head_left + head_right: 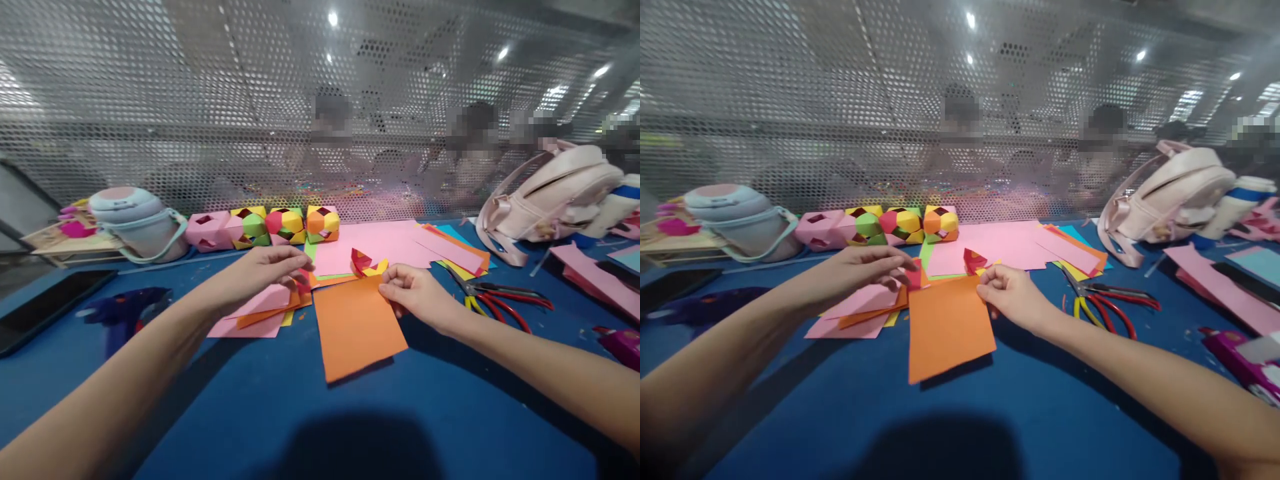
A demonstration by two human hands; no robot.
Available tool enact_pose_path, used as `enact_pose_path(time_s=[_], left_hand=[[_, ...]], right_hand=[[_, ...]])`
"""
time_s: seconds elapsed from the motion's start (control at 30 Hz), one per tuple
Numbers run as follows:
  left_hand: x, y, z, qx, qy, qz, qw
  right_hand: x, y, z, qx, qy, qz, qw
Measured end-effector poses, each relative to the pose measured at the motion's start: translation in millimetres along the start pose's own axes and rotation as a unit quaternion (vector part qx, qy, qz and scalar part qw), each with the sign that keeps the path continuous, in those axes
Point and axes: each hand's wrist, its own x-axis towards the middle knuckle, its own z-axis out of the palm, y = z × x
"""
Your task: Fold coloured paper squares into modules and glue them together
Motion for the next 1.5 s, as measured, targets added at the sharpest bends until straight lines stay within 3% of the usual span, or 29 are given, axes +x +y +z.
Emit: enact_pose_path(time_s=[0.07,0.13,0.23,0.47,0.63,0.8,0.93,1.17,1.4,1.5], left_hand=[[-2.4,7.4,24.7,-0.036,-0.014,-0.03,0.999],[-4.3,9.2,48.2,0.015,-0.062,-0.055,0.996],[-5.1,3.4,75.5,0.047,-0.07,-0.032,0.996],[-7.4,-12.3,101.8,0.122,-0.044,0.004,0.992],[-9.2,-12.9,100.3,0.181,-0.056,0.059,0.98],[-7.6,-17.7,88.9,0.205,-0.112,0.107,0.966],[-5.2,-21.9,81.3,0.205,-0.141,0.128,0.96],[-1.1,-21.6,73.4,0.191,-0.186,0.129,0.955],[-0.3,-24.3,68.9,0.172,-0.198,0.125,0.957],[0.9,-24.2,67.6,0.163,-0.206,0.116,0.958]], right_hand=[[-4.6,6.4,-4.0,-0.026,-0.006,0.02,0.999],[-7.6,14.0,-6.9,-0.058,-0.012,0.02,0.998],[-10.4,24.6,-9.3,-0.114,-0.018,-0.019,0.993],[-13.3,36.6,-6.3,-0.218,0.005,-0.106,0.97],[-21.3,44.1,-3.4,-0.285,0.009,-0.185,0.94],[-33.8,50.3,-4.4,-0.393,-0.048,-0.361,0.845],[-41.6,51.2,-5.9,-0.456,-0.06,-0.403,0.791],[-47.9,51.2,-3.4,-0.484,-0.082,-0.404,0.772],[-52.3,50.1,1.9,-0.487,-0.084,-0.367,0.788],[-52.3,49.3,1.4,-0.508,-0.097,-0.373,0.77]])
